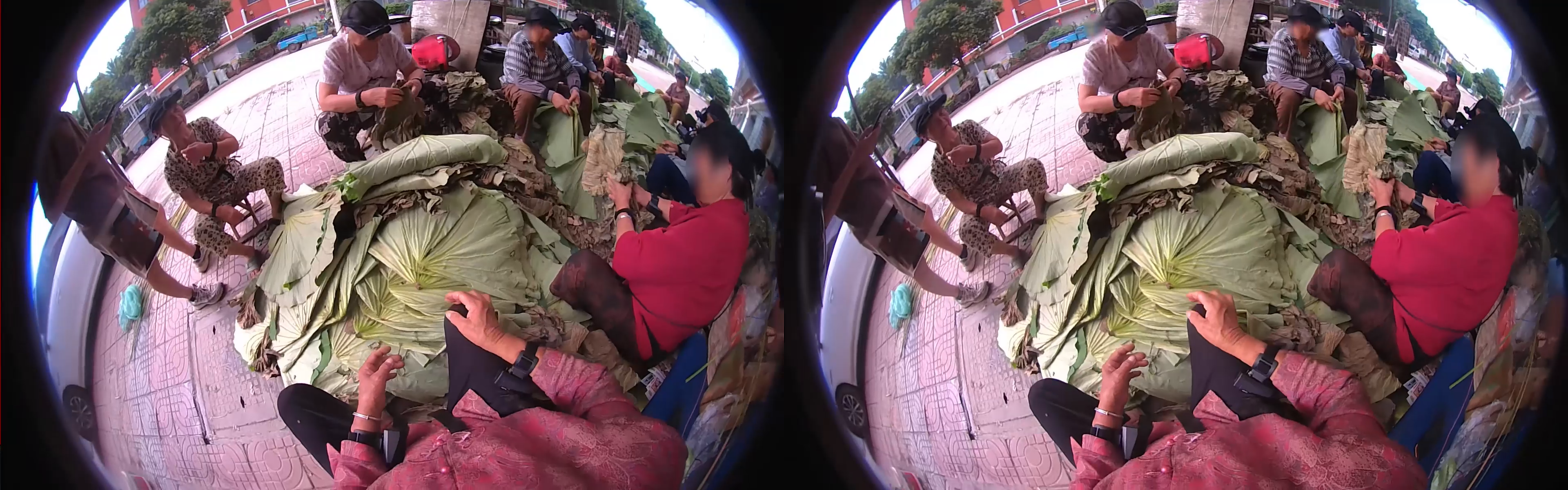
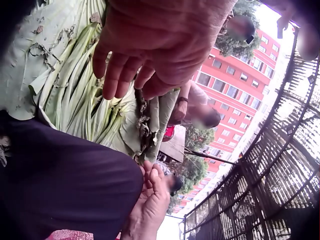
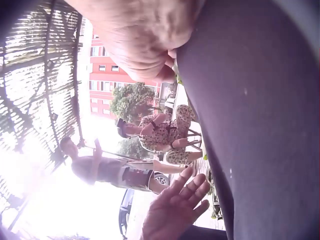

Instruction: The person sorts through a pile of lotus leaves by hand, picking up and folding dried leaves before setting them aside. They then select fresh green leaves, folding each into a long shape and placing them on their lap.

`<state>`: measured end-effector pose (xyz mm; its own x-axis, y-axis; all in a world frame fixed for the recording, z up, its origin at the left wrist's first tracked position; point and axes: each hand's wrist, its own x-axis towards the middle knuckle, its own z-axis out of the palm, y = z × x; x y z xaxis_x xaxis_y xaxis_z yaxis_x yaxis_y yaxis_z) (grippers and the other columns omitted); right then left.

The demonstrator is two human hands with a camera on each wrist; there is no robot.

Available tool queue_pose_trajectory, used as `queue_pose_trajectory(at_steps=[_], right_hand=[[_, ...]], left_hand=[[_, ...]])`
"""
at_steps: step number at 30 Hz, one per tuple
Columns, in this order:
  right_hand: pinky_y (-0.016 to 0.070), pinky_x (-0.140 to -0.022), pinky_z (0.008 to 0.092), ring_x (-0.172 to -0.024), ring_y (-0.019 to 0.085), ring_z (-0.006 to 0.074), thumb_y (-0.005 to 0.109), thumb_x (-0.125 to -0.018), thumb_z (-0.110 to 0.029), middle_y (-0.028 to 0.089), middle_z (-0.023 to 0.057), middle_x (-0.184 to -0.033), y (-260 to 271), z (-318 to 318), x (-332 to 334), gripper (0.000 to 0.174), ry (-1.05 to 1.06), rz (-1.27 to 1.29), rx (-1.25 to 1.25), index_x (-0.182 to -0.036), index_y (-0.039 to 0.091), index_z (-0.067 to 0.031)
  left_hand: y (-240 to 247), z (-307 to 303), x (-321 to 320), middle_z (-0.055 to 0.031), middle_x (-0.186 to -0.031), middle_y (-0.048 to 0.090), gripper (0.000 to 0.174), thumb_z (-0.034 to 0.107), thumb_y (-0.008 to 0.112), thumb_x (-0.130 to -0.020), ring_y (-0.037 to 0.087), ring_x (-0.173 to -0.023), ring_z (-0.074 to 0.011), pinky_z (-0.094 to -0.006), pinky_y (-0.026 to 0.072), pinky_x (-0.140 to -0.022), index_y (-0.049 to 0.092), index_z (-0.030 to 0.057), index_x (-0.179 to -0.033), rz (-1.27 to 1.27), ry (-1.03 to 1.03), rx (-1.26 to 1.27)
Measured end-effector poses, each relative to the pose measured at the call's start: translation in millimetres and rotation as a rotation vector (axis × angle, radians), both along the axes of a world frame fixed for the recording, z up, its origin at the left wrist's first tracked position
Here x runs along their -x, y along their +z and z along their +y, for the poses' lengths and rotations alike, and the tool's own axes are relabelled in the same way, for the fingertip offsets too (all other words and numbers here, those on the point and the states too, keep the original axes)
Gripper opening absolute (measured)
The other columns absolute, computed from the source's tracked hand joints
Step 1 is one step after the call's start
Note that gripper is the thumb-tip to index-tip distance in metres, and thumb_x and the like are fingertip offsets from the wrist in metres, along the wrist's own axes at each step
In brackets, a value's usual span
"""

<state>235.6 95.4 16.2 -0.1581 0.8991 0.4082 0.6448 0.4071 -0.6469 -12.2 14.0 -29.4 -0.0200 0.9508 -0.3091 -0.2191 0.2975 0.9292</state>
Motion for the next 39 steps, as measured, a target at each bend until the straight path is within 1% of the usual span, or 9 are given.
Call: queue_pose_trajectory(at_steps=[1, 9, 16, 20, 25, 33, 36, 37, 39], right_hand=[[0.0379, -0.079, 0.0356, -0.083, 0.057, 0.0222, 0.064, -0.07, -0.017, 0.064, 0.0027, -0.089, 3, -2, 3, 0.027, -0.004, -0.009, -0.012, -0.095, 0.06, -0.0101], [0.0429, -0.076, 0.0358, -0.079, 0.058, 0.0247, 0.063, -0.069, -0.014, 0.062, 0.0073, -0.081, -6, 3, 3, 0.024, 0.023, 0.02, -0.002, -0.092, 0.062, -0.0084], [0.0436, -0.075, 0.0344, -0.079, 0.059, 0.0241, 0.064, -0.068, -0.011, 0.061, 0.0073, -0.081, -8, 9, 4, 0.024, 0.046, 0.16, 0.11, -0.091, 0.062, -0.0068], [0.04, -0.079, 0.0338, -0.081, 0.057, 0.0232, 0.063, -0.069, -0.011, 0.062, 0.0068, -0.084, 1, 5, 7, 0.023, 0.041, 0.036, 0.097, -0.092, 0.062, -0.0074], [0.0377, -0.079, 0.033, -0.082, 0.056, 0.0219, 0.063, -0.07, -0.011, 0.062, 0.0047, -0.085, 9, 4, 11, 0.022, 0.043, -0.013, 0.085, -0.092, 0.062, -0.0081], [0.0378, -0.077, 0.033, -0.083, 0.057, 0.0217, 0.063, -0.071, -0.009, 0.064, 0.0047, -0.088, 18, 9, 8, 0.022, 0.068, -0.02, 0.078, -0.092, 0.06, -0.0072], [0.038, -0.076, 0.0328, -0.084, 0.057, 0.0217, 0.063, -0.072, -0.009, 0.064, 0.0044, -0.089, 14, 10, 7, 0.019, 0.07, -0.001, 0.08, -0.091, 0.06, -0.0068], [0.0381, -0.076, 0.0328, -0.084, 0.057, 0.0217, 0.063, -0.072, -0.009, 0.064, 0.0043, -0.089, 14, 10, 7, 0.019, 0.068, 0.01, 0.09, -0.09, 0.06, -0.0068], [0.0388, -0.075, 0.0327, -0.083, 0.058, 0.022, 0.063, -0.072, -0.008, 0.064, 0.0046, -0.089, 14, 12, 7, 0.017, 0.061, 0.029, 0.094, -0.089, 0.061, -0.0068]], left_hand=[[-5, 0, 2, -0.0109, -0.098, 0.064, 0.035, 0.015, 0.057, -0.085, 0.064, -0.085, -0.0183, -0.0281, 0.046, -0.069, 0.051, 0.0039, -0.117, -0.002, 0.006, 0.008], [3, 23, 30, -0.0078, -0.095, 0.065, 0.035, 0.017, 0.06, -0.083, 0.063, -0.082, -0.0142, -0.0265, 0.0427, -0.068, 0.053, 0.0028, -0.114, 0.043, 0.031, -0.006], [-27, 54, 42, -0.0085, -0.095, 0.065, 0.038, 0.021, 0.06, -0.082, 0.064, -0.082, -0.0152, -0.0296, 0.0436, -0.07, 0.052, 0.0033, -0.115, 0.092, 0.013, 0.055], [-33, 69, 19, -0.0086, -0.094, 0.065, 0.039, 0.021, 0.061, -0.081, 0.064, -0.081, -0.0151, -0.0291, 0.0438, -0.069, 0.052, 0.0034, -0.115, 0.108, -0.061, 0.091], [-37, 116, -25, -0.0105, -0.107, 0.061, 0.042, 0.022, 0.059, -0.083, 0.062, -0.086, -0.0161, -0.0291, 0.0448, -0.07, 0.049, 0.0025, -0.119, -0.011, -0.143, 0.048], [-80, 215, -84, -0.0096, -0.108, 0.055, 0.058, 0.022, 0.061, -0.084, 0.061, -0.086, -0.0207, -0.0342, 0.0464, -0.072, 0.034, -0.0014, -0.13, -0.237, -0.021, 0.077], [-95, 250, -96, -0.0098, -0.098, 0.06, 0.053, 0.021, 0.061, -0.082, 0.062, -0.073, -0.0159, -0.0267, 0.0461, -0.057, 0.041, -0.0033, -0.125, -0.261, 0.117, 0.162], [-103, 261, -92, -0.0071, -0.083, 0.061, 0.05, 0.025, 0.066, -0.08, 0.059, -0.058, -0.0133, -0.0251, 0.0419, -0.046, 0.048, -0.004, -0.116, -0.225, 0.06, 0.188], [-87, 272, -101, -0.0053, -0.077, 0.06, 0.049, 0.028, 0.068, -0.078, 0.056, -0.053, -0.0113, -0.0242, 0.0378, -0.041, 0.051, -0.0037, -0.112, -0.225, 0.019, 0.21]])
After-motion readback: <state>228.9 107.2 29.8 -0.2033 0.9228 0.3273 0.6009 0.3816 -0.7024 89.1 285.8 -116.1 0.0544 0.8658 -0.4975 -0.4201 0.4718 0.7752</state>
